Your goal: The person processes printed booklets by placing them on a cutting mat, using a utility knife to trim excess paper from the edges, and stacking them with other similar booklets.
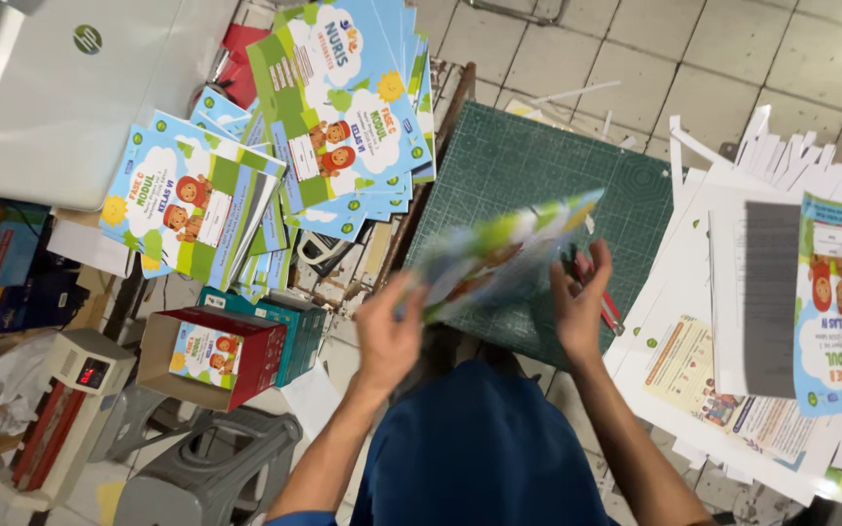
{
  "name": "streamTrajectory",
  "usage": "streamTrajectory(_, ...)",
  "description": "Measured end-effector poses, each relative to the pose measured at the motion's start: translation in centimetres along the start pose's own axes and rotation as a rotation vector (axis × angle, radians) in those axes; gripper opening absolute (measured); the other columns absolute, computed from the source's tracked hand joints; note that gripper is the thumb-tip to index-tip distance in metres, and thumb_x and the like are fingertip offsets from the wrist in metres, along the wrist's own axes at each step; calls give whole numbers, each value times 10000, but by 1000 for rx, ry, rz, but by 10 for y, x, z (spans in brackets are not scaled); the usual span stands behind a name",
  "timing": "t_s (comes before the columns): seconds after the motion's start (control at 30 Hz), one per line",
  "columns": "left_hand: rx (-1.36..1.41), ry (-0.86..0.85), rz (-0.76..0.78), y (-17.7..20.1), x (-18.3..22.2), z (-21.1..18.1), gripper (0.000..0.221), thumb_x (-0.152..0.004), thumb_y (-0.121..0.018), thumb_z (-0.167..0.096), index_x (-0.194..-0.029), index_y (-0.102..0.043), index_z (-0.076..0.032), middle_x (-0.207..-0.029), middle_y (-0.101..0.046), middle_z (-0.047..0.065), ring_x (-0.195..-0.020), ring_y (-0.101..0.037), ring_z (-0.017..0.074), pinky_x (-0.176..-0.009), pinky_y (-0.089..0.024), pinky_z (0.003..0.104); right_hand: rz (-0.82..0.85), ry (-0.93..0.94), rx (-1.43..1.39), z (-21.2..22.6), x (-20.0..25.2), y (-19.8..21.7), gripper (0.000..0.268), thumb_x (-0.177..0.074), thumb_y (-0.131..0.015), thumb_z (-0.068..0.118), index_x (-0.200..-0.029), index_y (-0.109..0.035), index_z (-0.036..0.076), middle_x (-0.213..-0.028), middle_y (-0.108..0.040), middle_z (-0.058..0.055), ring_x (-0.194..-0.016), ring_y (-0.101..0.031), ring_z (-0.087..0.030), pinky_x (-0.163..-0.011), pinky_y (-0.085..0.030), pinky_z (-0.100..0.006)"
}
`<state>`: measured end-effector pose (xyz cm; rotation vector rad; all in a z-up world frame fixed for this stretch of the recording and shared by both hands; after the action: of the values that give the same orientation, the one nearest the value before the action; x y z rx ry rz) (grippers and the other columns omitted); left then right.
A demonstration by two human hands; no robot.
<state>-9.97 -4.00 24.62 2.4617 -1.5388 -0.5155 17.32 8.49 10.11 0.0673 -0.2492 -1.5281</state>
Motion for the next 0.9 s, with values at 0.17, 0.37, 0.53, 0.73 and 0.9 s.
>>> streamTrajectory(0.17, 744, 363, -290, 26, 3, 63, 268, -1036, -581, -15, -1293, -612, 54, -1136, -738, 129, -990, -672, 166, -880, -542, 303, 28, -325, -618, -6, 8, -12, 672, -983, -691, 126, -1539, -320, 63, -1406, -545, -179, -1178, -571, -227, -947, -472, -353)
streamTrajectory(0.37, 94, 399, -179, 39, 39, 151, 704, -885, -680, -148, -1479, -346, 25, -1446, -519, 231, -1286, -535, 335, -1021, -475, 426, 209, -89, -374, 43, -2, -23, 421, -923, -743, 3, -1278, -518, 15, -1076, -706, -83, -922, -698, -123, -801, -580, -280)
streamTrajectory(0.53, -190, 189, -12, 39, 25, 142, 981, -882, -799, -357, -1615, -243, -16, -1640, -316, 267, -1519, -300, 417, -1204, -302, 527, 470, 98, -65, 124, 3, -66, 421, -862, -761, -51, -1228, -558, 0, -952, -711, -96, -832, -688, -140, -685, -581, -280)
streamTrajectory(0.73, 785, 212, 13, 93, -6, 139, 510, -978, -785, -315, -1322, -614, 20, -1220, -706, 164, -1149, -670, 260, -1006, -547, 415, 601, 187, -293, 233, 8, -139, 453, -923, -701, -80, -1321, -500, -1, -1019, -750, -129, -878, -733, -187, -755, -605, -295)
streamTrajectory(0.9, 528, 161, -551, 195, -5, 175, 322, -1108, -616, -315, -1115, -701, -4, -942, -612, 44, -893, -555, 148, -796, -475, 310, 656, 340, -447, 290, -7, -207, 388, -1102, -587, 43, -1454, -424, 46, -1322, -657, -160, -1179, -679, -184, -1012, -566, -317)
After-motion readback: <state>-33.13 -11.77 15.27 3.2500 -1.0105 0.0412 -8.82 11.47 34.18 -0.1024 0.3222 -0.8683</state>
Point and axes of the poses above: each hand's wrist, its own x-axis away from the middle knuckle, its own y-axis out of the back of the hand, z = x × y, the point moved 8 cm from there along -x, towards the middle knuckle
